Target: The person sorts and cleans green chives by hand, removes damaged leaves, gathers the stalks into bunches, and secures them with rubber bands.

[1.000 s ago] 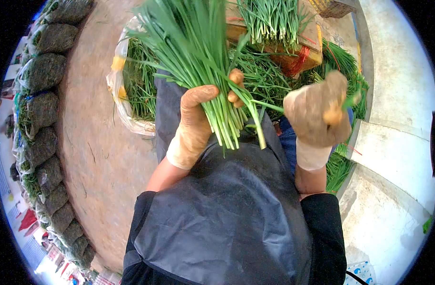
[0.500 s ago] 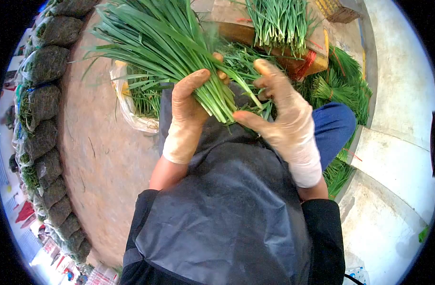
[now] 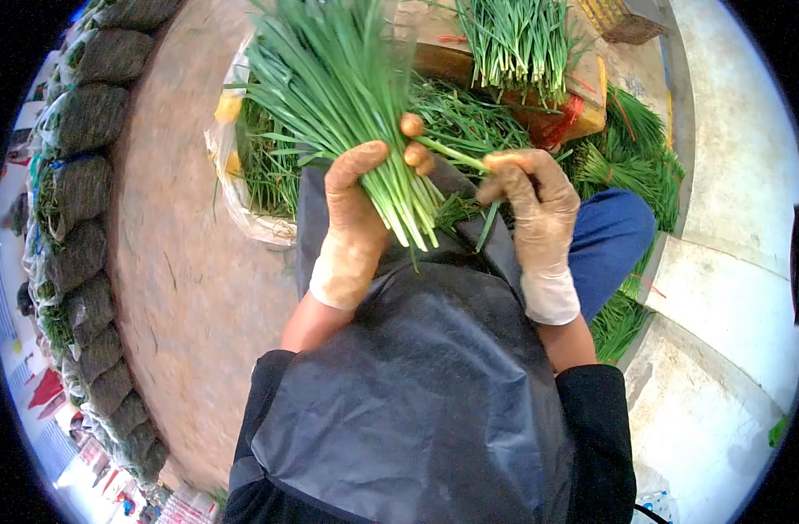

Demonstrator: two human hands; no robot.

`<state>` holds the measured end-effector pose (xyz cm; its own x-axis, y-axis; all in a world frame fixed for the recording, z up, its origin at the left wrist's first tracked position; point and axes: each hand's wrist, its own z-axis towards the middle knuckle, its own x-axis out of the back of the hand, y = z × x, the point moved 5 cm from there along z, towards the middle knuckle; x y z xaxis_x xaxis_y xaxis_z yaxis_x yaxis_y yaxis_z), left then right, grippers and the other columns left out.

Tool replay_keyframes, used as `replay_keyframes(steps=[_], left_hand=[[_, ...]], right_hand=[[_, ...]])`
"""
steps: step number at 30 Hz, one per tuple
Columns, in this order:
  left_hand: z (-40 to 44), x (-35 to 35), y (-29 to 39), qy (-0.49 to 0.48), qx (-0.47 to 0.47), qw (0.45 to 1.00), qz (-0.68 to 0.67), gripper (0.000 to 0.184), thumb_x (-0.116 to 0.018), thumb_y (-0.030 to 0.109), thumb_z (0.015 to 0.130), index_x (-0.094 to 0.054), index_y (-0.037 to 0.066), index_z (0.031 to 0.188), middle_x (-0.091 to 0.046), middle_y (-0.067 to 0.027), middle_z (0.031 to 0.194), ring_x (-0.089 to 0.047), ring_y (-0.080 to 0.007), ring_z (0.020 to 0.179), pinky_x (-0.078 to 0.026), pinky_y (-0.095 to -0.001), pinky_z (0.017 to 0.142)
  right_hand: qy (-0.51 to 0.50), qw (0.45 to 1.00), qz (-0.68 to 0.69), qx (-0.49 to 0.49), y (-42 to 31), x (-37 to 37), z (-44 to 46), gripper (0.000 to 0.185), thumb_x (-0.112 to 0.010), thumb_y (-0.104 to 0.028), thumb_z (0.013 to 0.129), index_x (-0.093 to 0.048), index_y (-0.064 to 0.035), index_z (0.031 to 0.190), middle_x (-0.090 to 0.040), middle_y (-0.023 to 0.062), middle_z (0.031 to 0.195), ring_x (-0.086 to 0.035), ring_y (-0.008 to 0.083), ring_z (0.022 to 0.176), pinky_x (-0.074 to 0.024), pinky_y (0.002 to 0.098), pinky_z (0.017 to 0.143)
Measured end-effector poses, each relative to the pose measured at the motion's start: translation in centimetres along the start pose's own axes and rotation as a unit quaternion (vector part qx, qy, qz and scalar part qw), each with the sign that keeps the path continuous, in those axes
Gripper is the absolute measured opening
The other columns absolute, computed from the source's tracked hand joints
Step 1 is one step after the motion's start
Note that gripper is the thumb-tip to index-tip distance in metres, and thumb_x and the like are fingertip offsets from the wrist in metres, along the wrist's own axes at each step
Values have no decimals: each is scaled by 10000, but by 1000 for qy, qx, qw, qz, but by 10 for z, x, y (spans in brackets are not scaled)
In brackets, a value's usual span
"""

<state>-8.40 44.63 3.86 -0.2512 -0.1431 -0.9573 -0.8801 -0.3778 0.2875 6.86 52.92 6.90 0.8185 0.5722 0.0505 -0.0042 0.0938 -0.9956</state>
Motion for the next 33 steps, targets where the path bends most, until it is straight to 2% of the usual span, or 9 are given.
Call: replay_keyframes(steps=[2,3,6,7,10,18,23,26,33], left_hand=[[4,1,12,-32,-11,999,-13,542,-626,145,745,-444,24,1240,-555,-124,1005,-538,-179,769,-461,-306,725],[5,-1,17,-50,-16,999,-14,542,-626,143,744,-444,25,1241,-555,-125,1003,-538,-178,768,-460,-306,726],[6,-1,20,-69,-31,997,19,556,-636,158,729,-450,22,1235,-555,-127,1006,-536,-176,758,-464,-312,703],[5,-2,17,-71,-28,996,51,556,-644,177,717,-463,14,1217,-561,-124,990,-541,-177,750,-468,-314,688],[-2,-13,7,-43,-44,991,120,615,-665,255,677,-512,-49,1190,-603,-147,961,-574,-186,719,-481,-307,675],[-2,7,1,32,-14,989,145,647,-649,239,702,-489,-68,1248,-617,-132,988,-575,-191,788,-493,-303,727],[-10,25,-5,81,49,987,131,517,-618,155,747,-520,-62,1206,-629,-132,999,-623,-227,910,-525,-325,811],[-8,26,-13,95,56,987,119,409,-606,120,751,-567,-47,1122,-632,-152,1028,-623,-237,931,-503,-346,873],[0,21,2,77,23,994,79,355,-609,125,786,-564,-63,1084,-631,-162,951,-613,-312,944,-498,-405,911]], right_hand=[[-50,989,-111,-89,30,22,5,197,-612,-204,917,-659,-17,963,-662,73,794,-622,116,718,-501,270,684],[-69,946,-316,30,41,31,10,233,-611,-246,917,-668,-29,982,-666,88,844,-623,136,798,-492,294,754],[-82,983,-166,-2,25,18,19,304,-604,-276,922,-663,12,1002,-658,89,843,-623,163,794,-478,293,797],[-166,975,29,-146,5,2,21,366,-619,-342,902,-666,16,962,-654,69,812,-611,144,735,-480,269,719],[-262,939,2,-222,-6,-32,23,418,-618,-400,888,-667,14,923,-646,46,772,-585,119,672,-464,244,638],[-10,974,-193,120,3,-33,3,172,-732,-140,792,-658,-70,930,-668,108,769,-662,210,652,-499,302,590],[-46,997,-51,-39,18,-38,-2,207,-706,-127,808,-646,-81,1000,-679,115,811,-663,258,678,-508,337,610],[21,975,-151,163,8,-36,3,176,-708,-115,802,-653,-68,962,-667,121,811,-662,241,705,-499,332,619],[78,967,-215,116,23,-1,7,80,-648,-79,814,-585,-32,827,-589,113,800,-594,279,741,-469,354,683]])
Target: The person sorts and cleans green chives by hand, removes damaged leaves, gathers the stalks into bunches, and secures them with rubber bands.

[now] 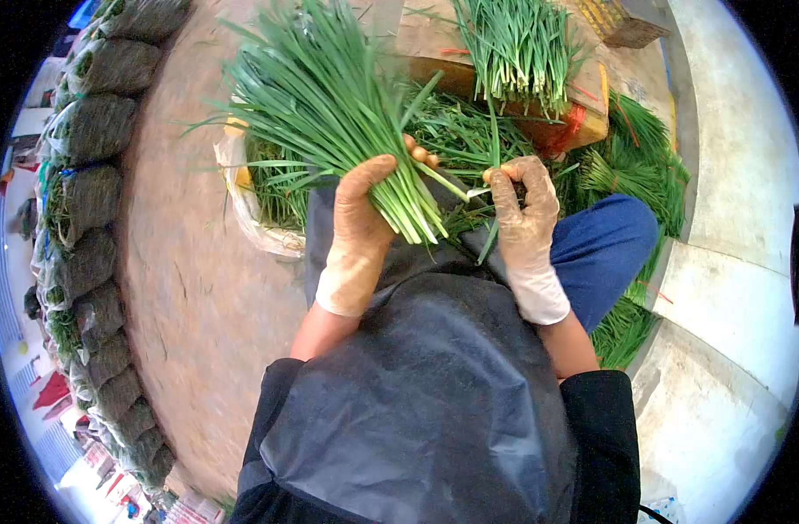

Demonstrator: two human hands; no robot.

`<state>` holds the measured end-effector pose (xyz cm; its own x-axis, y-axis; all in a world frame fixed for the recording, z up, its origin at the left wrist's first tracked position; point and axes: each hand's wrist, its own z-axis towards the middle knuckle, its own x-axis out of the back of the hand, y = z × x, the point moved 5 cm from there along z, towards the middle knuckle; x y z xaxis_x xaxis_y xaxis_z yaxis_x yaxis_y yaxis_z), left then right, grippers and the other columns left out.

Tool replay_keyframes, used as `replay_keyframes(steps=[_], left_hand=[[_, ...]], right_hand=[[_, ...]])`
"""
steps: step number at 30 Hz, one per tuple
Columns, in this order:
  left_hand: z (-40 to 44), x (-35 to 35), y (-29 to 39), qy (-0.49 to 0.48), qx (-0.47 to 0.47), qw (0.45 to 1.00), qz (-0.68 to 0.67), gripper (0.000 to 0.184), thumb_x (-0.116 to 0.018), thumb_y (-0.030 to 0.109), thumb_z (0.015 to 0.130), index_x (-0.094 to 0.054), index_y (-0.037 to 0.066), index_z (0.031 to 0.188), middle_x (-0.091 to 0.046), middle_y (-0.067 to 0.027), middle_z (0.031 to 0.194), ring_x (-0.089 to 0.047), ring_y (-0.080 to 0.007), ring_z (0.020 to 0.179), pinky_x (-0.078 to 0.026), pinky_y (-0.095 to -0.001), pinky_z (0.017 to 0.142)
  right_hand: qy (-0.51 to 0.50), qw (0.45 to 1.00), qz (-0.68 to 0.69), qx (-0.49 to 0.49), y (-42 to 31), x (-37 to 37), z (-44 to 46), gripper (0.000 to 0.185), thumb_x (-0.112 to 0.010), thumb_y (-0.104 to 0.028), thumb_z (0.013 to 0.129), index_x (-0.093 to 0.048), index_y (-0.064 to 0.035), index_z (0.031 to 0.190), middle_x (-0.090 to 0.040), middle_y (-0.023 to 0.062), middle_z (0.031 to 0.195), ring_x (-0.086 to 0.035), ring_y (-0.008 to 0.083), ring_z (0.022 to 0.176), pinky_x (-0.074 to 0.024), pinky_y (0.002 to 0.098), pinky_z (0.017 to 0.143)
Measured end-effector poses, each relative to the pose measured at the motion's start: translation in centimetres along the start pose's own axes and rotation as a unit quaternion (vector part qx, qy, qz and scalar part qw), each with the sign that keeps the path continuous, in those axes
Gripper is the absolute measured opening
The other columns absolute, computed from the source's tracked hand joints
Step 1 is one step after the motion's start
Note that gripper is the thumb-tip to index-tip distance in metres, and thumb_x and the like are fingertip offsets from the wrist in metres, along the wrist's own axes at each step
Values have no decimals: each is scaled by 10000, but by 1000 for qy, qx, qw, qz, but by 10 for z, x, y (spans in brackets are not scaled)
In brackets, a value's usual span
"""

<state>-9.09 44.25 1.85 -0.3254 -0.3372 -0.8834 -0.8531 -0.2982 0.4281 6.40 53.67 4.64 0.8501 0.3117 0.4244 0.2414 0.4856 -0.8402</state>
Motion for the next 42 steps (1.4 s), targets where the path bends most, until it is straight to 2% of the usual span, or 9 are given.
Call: replay_keyframes(steps=[4,9,12,25,29,33,38,41,42], left_hand=[[0,13,16,15,-27,999,27,342,-609,123,797,-564,-57,1085,-629,-152,928,-624,-285,923,-527,-385,867],[-13,7,-5,64,5,967,245,387,-664,114,780,-568,-23,1129,-637,-136,1034,-632,-247,940,-510,-352,873],[-5,29,-22,-13,-174,770,614,473,-727,130,756,-566,-10,1178,-617,-110,1142,-589,-226,1061,-453,-346,952],[6,-10,9,-197,-15,910,365,959,-860,151,635,-334,40,1428,-394,-97,1434,-333,-207,1328,-234,-371,1117],[-4,-76,21,-212,-257,714,615,845,-796,262,731,-356,35,1416,-355,-96,1471,-315,-232,1349,-219,-367,1120],[-2,-63,6,-85,-174,846,496,636,-741,272,799,-475,34,1325,-495,-90,1349,-443,-236,1230,-314,-359,1060],[8,-52,12,-65,-232,689,684,552,-712,154,817,-496,39,1311,-520,-84,1327,-470,-194,1204,-350,-355,1047],[-5,-58,17,-103,-113,933,325,451,-650,244,879,-537,44,1267,-558,-94,1286,-512,-205,1172,-394,-376,1005],[-4,-71,26,-76,-101,843,522,404,-577,301,917,-571,44,1228,-589,-92,1244,-542,-211,1134,-410,-394,990]], right_hand=[[-280,867,-397,-111,109,-4,-21,450,-600,-367,844,-596,-15,1125,-592,197,1073,-578,342,1020,-469,435,876],[-382,907,115,-134,-14,-28,28,1113,-763,-556,672,-207,7,1454,-418,265,1387,-387,348,1318,-306,371,1086],[-334,936,110,-14,-39,-66,41,1331,-835,-504,566,-2,-2,1476,-355,291,1414,-367,386,1318,-315,385,1081],[-153,971,17,185,-53,-37,44,1093,-767,-200,679,-51,-66,1494,-523,229,1291,-624,377,1019,-527,416,827],[-53,964,-11,259,-48,-40,37,975,-691,-153,746,-77,-70,1498,-583,213,1182,-634,374,946,-524,425,764],[-91,962,-159,201,-33,-42,28,901,-629,-77,754,-116,-73,1495,-574,182,1145,-564,388,937,-463,472,811],[-195,945,-92,244,-38,-28,36,981,-747,-246,651,-218,-14,1444,-446,218,1317,-442,401,1179,-371,465,994],[-241,917,-95,303,-62,7,42,957,-768,-313,668,-279,-14,1434,-388,225,1401,-440,388,1222,-367,447,1021],[-217,936,-84,264,-63,21,45,902,-758,-284,697,-298,-15,1424,-422,220,1376,-471,371,1194,-390,433,998]])
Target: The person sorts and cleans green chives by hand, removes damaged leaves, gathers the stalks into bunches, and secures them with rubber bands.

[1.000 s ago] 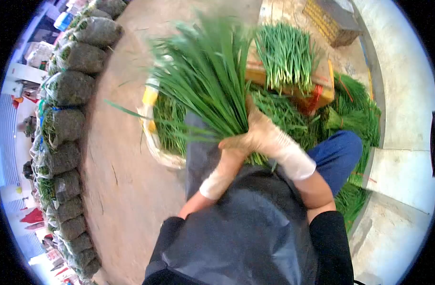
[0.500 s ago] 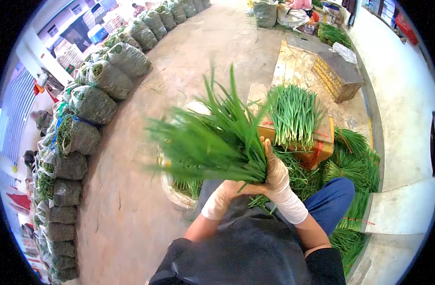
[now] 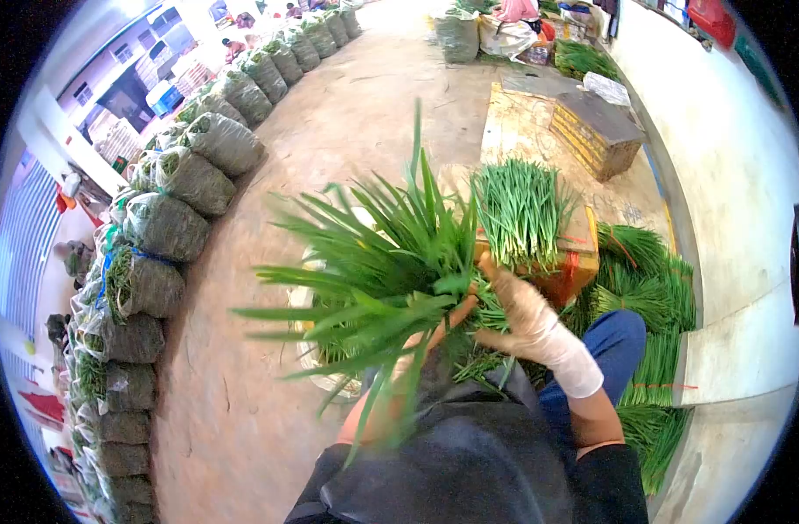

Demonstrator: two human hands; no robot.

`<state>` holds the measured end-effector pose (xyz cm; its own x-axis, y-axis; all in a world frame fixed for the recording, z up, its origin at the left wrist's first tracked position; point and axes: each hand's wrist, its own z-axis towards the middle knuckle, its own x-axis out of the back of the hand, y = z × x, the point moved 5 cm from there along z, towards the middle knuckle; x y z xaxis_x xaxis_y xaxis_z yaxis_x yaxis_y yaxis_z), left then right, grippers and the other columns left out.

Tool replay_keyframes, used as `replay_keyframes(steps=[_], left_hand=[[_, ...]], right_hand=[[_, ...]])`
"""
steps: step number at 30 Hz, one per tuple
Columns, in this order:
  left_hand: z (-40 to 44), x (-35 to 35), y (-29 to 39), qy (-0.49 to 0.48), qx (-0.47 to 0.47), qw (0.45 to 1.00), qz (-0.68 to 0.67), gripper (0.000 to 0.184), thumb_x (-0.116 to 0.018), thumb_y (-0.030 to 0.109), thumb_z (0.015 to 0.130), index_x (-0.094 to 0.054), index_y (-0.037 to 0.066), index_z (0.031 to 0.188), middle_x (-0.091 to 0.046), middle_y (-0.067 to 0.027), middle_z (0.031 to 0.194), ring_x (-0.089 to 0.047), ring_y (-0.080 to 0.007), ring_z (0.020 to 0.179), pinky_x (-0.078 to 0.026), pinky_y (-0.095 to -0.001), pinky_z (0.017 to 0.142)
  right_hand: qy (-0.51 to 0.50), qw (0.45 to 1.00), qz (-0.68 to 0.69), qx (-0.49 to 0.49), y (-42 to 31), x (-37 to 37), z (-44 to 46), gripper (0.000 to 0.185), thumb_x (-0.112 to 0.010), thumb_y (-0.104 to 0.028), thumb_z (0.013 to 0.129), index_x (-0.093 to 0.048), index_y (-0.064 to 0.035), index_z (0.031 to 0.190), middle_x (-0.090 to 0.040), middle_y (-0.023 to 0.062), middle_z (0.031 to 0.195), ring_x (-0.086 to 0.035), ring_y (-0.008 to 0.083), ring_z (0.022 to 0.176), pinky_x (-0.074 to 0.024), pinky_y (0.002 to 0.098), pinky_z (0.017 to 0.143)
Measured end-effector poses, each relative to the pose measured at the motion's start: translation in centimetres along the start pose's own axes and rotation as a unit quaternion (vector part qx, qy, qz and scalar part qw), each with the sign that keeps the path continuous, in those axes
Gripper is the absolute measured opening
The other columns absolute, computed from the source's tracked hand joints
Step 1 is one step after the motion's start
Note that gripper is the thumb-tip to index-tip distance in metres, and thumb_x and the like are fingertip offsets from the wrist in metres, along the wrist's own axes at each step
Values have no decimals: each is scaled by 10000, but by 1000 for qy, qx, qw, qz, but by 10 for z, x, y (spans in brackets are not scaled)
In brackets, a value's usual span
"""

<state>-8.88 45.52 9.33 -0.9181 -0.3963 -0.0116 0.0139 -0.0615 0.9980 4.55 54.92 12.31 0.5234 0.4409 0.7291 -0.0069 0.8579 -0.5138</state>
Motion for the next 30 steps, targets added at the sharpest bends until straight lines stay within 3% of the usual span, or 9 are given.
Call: replay_keyframes(steps=[3,5,13,17,19,21,23,28,30], left_hand=[[-2,10,13,-19,-35,997,69,409,-577,305,915,-569,46,1232,-588,-95,1242,-543,-214,1131,-412,-395,986],[-7,20,12,-18,-51,997,61,412,-577,307,914,-567,47,1234,-588,-96,1241,-544,-216,1129,-414,-396,984],[0,44,13,21,-123,989,74,426,-578,315,908,-561,51,1243,-586,-104,1234,-547,-223,1120,-422,-400,973],[27,62,23,67,-194,973,103,434,-579,319,906,-558,53,1248,-586,-107,1231,-549,-227,1116,-426,-401,968],[33,75,27,90,-212,967,109,437,-579,321,904,-557,54,1250,-585,-109,1230,-549,-229,1114,-428,-402,965],[29,90,25,112,-216,964,109,441,-579,323,903,-555,55,1252,-585,-111,1228,-550,-231,1112,-430,-403,963],[13,106,20,134,-206,964,104,444,-580,326,902,-554,56,1254,-584,-113,1226,-551,-233,1110,-432,-404,960],[5,111,11,128,-202,964,115,453,-580,331,898,-550,59,1260,-583,-118,1222,-552,-238,1105,-436,-406,953],[20,103,10,112,-216,961,128,457,-580,333,897,-548,60,1262,-583,-119,1221,-553,-239,1103,-438,-407,951]], right_hand=[[156,981,101,-57,-21,56,-3,519,-725,-171,784,-522,-17,1236,-609,177,1150,-630,292,948,-507,334,806],[192,978,78,4,-44,81,-10,346,-725,-183,785,-601,-30,1069,-658,149,1017,-660,277,811,-529,325,719],[195,967,62,152,-95,102,2,516,-779,-460,688,-622,-43,949,-610,96,802,-622,307,682,-485,387,582],[205,969,26,136,-98,89,0,216,-711,-198,771,-587,-27,817,-538,101,678,-540,314,584,-429,409,516],[98,976,137,138,-104,101,-14,123,-651,-98,796,-553,-23,788,-510,111,647,-509,309,549,-410,398,518],[7,932,343,113,-90,102,-30,133,-630,-114,833,-550,-19,786,-550,118,680,-536,295,567,-415,364,520],[118,976,179,41,-74,94,-30,188,-640,-174,852,-563,-12,797,-576,127,720,-566,264,589,-411,333,521],[118,959,251,-49,-81,107,-16,589,-750,-559,712,-587,-26,903,-483,-3,695,-423,103,592,-380,257,539],[129,974,183,-28,-85,90,4,542,-771,-467,732,-606,-34,1014,-565,39,791,-509,128,626,-411,251,560]])
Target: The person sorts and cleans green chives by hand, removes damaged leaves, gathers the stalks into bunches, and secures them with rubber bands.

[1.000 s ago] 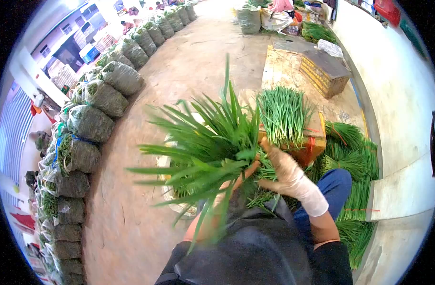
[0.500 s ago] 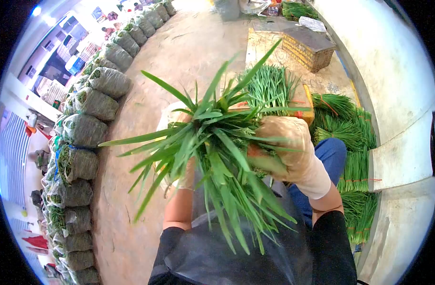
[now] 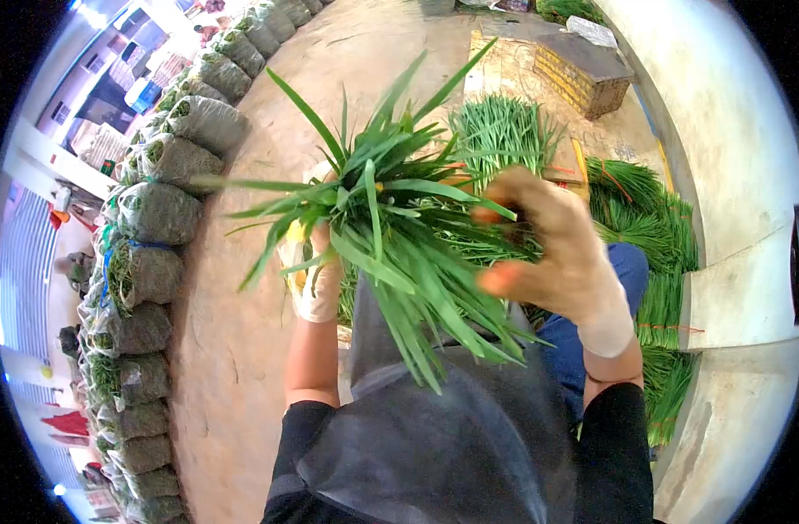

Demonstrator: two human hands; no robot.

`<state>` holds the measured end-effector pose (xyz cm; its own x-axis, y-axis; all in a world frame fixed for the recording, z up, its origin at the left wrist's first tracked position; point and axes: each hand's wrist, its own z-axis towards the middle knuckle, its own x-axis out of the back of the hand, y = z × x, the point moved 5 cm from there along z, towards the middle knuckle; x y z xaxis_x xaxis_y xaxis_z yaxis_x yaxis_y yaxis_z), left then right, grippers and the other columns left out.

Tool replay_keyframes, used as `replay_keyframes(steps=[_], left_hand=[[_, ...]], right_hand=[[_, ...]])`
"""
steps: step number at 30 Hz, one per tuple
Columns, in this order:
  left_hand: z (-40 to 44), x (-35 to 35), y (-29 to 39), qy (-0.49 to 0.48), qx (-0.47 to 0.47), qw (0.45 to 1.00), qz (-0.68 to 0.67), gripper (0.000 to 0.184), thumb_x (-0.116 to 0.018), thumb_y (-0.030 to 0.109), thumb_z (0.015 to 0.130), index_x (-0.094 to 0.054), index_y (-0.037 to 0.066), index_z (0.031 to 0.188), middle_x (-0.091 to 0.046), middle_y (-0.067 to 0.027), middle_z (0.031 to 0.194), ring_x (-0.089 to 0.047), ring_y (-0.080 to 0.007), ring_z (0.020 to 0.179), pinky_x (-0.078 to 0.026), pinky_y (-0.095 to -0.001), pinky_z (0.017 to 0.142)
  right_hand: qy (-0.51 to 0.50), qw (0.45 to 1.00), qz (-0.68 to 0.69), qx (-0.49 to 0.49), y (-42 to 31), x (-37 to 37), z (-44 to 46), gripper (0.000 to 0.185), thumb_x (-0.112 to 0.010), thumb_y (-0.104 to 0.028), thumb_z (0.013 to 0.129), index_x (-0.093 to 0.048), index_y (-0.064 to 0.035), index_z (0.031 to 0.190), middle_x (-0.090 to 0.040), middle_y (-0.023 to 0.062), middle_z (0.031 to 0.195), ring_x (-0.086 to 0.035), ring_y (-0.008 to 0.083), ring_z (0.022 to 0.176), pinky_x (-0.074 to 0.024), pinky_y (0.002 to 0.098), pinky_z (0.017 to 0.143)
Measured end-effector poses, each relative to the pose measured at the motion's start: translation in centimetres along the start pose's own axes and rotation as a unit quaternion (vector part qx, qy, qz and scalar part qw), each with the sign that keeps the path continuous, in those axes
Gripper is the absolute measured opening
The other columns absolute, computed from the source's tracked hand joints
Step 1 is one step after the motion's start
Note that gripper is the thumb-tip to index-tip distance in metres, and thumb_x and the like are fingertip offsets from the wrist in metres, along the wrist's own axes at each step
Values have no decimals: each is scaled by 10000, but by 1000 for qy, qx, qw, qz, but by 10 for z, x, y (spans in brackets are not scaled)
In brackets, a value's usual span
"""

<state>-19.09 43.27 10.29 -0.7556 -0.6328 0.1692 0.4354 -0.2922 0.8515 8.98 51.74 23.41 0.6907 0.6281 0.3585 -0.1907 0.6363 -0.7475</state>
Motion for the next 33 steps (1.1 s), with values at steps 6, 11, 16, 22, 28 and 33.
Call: replay_keyframes(steps=[6,11,16,22,28,33], left_hand=[[9,10,-10,15,-15,1000,15,468,-581,339,893,-544,63,1269,-582,-125,1216,-555,-245,1097,-444,-410,943],[9,39,-19,43,-10,999,24,477,-582,344,890,-540,66,1275,-581,-130,1212,-557,-250,1092,-449,-412,936],[1,48,-22,36,10,999,0,486,-583,350,887,-537,69,1281,-580,-134,1208,-559,-255,1087,-454,-414,930],[-2,48,-25,25,26,999,-29,497,-583,356,883,-532,72,1288,-579,-140,1204,-561,-260,1080,-459,-417,922],[2,53,-20,27,-58,996,66,472,-624,312,852,-563,75,1255,-603,-135,1153,-580,-263,1046,-470,-415,897],[7,77,-19,73,-81,978,180,445,-680,206,767,-613,74,1186,-641,-133,1046,-610,-274,978,-479,-402,849]], right_hand=[[-111,983,0,148,-5,-11,-8,208,-701,-184,808,-636,-23,924,-631,128,832,-613,233,700,-475,336,623],[-171,926,-333,44,35,-23,-10,223,-689,-201,811,-624,-18,921,-634,143,915,-626,293,796,-490,364,699],[-38,976,-122,175,-38,9,25,508,-756,-493,701,-586,-28,812,-576,70,698,-573,211,623,-456,303,581],[-82,944,-259,188,-25,-55,78,593,-664,-627,721,-545,-49,780,-569,110,684,-596,265,632,-493,381,578],[-145,984,12,101,6,-97,49,252,-586,-301,863,-636,-57,820,-610,167,643,-620,366,622,-497,447,581],[-263,932,248,5,6,-58,-3,53,-669,-54,813,-624,-28,822,-629,126,711,-606,231,610,-477,335,566]])
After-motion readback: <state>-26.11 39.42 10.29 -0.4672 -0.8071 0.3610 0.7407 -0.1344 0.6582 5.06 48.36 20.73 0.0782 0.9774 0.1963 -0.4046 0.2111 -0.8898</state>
